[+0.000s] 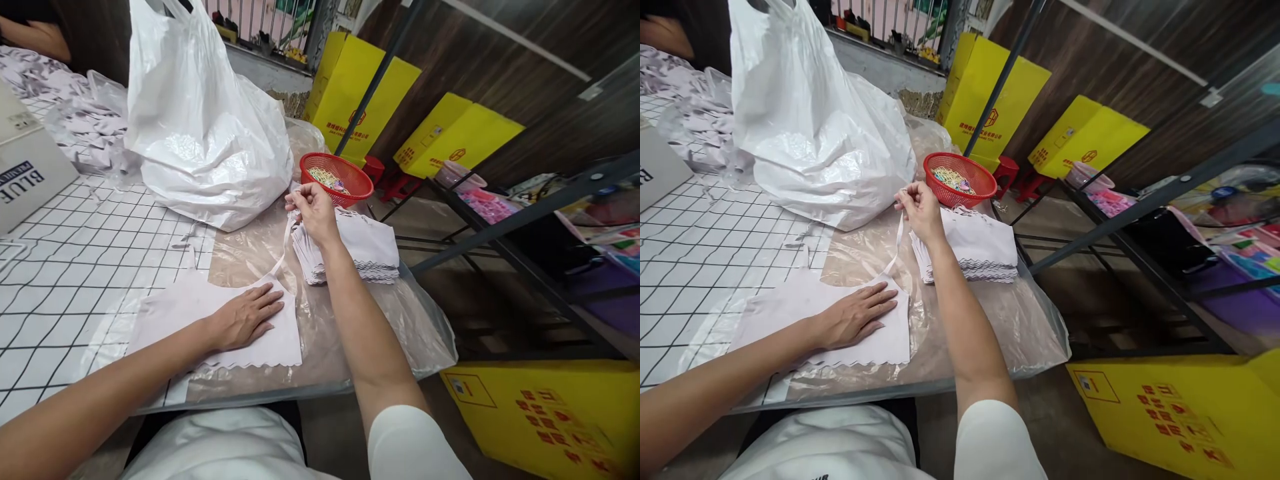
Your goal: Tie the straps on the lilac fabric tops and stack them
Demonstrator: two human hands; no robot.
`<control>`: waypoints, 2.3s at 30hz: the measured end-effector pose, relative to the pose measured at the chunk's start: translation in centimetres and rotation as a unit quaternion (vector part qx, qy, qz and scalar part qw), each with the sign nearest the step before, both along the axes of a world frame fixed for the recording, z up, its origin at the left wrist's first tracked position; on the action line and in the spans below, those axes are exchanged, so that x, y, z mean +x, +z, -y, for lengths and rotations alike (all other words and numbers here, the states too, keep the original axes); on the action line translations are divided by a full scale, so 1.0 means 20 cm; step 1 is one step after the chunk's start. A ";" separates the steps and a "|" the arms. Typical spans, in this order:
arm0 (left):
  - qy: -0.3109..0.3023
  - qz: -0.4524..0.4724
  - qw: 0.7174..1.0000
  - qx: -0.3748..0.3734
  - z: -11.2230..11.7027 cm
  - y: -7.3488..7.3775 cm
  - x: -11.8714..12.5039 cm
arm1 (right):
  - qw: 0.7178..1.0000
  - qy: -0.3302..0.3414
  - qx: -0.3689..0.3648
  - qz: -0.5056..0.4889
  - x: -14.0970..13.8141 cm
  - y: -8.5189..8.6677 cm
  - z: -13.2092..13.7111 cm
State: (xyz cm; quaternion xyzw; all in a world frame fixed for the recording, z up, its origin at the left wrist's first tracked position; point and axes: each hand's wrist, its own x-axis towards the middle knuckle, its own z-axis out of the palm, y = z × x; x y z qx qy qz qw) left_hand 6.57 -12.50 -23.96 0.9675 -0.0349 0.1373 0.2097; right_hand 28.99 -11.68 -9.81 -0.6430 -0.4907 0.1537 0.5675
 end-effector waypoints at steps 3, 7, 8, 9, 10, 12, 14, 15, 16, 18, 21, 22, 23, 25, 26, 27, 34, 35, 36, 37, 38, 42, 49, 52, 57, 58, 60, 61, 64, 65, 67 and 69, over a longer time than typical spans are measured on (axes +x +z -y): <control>-0.003 0.002 1.000 0.002 0.00 0.01 0.01 | 0.995 0.090 0.011 0.032 -0.12 -0.05 0.26; 0.031 0.038 0.995 -0.083 0.02 0.10 0.00 | 0.975 0.191 -0.052 0.101 -0.30 -0.19 0.60; 0.054 0.040 0.990 -0.124 0.02 0.13 0.00 | 0.972 0.196 -0.053 0.117 -0.33 -0.24 0.66; 0.081 0.031 0.981 -0.172 0.03 0.16 -0.01 | 0.972 0.191 -0.048 0.132 -0.36 -0.28 0.72; 0.107 0.012 0.968 -0.226 0.04 0.19 -0.01 | 0.973 0.177 -0.040 0.142 -0.38 -0.32 0.76; 0.146 -0.046 0.929 -0.338 0.06 0.26 -0.03 | 0.977 0.144 -0.021 0.156 -0.41 -0.39 0.81; 0.162 -0.103 0.875 -0.444 0.10 0.30 -0.04 | 0.979 0.118 -0.009 0.163 -0.44 -0.43 0.82; 0.165 -0.121 0.847 -0.491 0.12 0.31 -0.05 | 0.981 0.106 -0.005 0.165 -0.45 -0.45 0.83; 0.166 -0.131 0.818 -0.534 0.14 0.32 -0.05 | 0.981 0.095 -0.002 0.167 -0.45 -0.46 0.82; 0.174 -0.138 0.758 -0.614 0.17 0.32 -0.05 | 0.981 0.077 0.002 0.176 -0.47 -0.47 0.82; 0.192 -0.121 0.669 -0.707 0.21 0.28 -0.04 | 0.978 0.074 0.014 0.195 -0.48 -0.49 0.83; 0.200 -0.114 0.644 -0.729 0.21 0.27 -0.03 | 0.977 0.078 0.015 0.199 -0.49 -0.49 0.84; 0.207 -0.107 0.623 -0.747 0.21 0.26 -0.03 | 0.976 0.082 0.014 0.200 -0.49 -0.49 0.85; 0.214 -0.102 0.593 -0.770 0.20 0.25 -0.02 | 0.976 0.091 0.003 0.197 -0.48 -0.50 0.87; 0.212 -0.103 0.585 -0.776 0.20 0.24 -0.02 | 0.977 0.093 -0.001 0.190 -0.48 -0.50 0.88; 0.206 -0.106 0.581 -0.780 0.19 0.25 -0.02 | 0.979 0.095 -0.004 0.180 -0.47 -0.50 0.89; 0.170 -0.098 0.585 -0.787 0.18 0.30 -0.02 | 0.995 0.094 0.010 0.028 -0.50 -0.49 0.91; 0.169 -0.097 0.586 -0.786 0.19 0.30 -0.02 | 0.996 0.091 0.013 -0.007 -0.51 -0.49 0.91; 0.171 -0.098 0.587 -0.785 0.19 0.30 -0.02 | 0.995 0.090 0.016 -0.048 -0.51 -0.49 0.89; 0.173 -0.101 0.589 -0.783 0.19 0.30 -0.03 | 0.991 0.095 0.018 -0.093 -0.51 -0.49 0.88; 0.175 -0.107 0.592 -0.779 0.20 0.30 -0.04 | 0.985 0.103 0.020 -0.140 -0.50 -0.48 0.85; 0.190 -0.127 0.599 -0.768 0.22 0.30 -0.07 | 0.949 0.146 0.001 -0.280 -0.42 -0.42 0.67; 0.237 -0.080 0.623 -0.741 0.20 0.29 -0.07 | 0.931 0.197 -0.077 -0.297 -0.20 -0.35 0.23; 0.256 -0.048 0.629 -0.733 0.14 0.26 -0.05 | 0.930 0.199 -0.153 -0.270 -0.18 -0.41 0.10; 0.307 -0.001 0.600 -0.739 0.06 0.24 -0.02 | 0.948 0.137 -0.224 -0.179 -0.19 -0.50 0.00; 0.320 0.005 0.589 -0.742 0.05 0.25 -0.01 | 0.956 0.127 -0.227 -0.139 -0.19 -0.50 0.00; 0.339 0.015 0.567 -0.750 0.04 0.28 0.00 | 0.968 0.110 -0.222 -0.032 -0.18 -0.49 0.04; 0.345 0.021 0.558 -0.755 0.03 0.30 0.01 | 0.972 0.101 -0.212 0.027 -0.17 -0.48 0.07; 0.353 0.051 0.540 -0.762 0.00 0.39 0.02 | 0.968 0.084 -0.174 0.161 -0.16 -0.46 0.17; 0.355 0.066 0.538 -0.762 -0.02 0.42 0.03 | 0.965 0.091 -0.167 0.183 -0.16 -0.46 0.21; 0.349 0.097 0.542 -0.758 -0.06 0.51 0.06 | 0.958 0.118 -0.170 0.198 -0.17 -0.47 0.26; 0.335 0.125 0.557 -0.750 -0.12 0.61 0.10 | 0.957 0.132 -0.186 0.177 -0.17 -0.50 0.29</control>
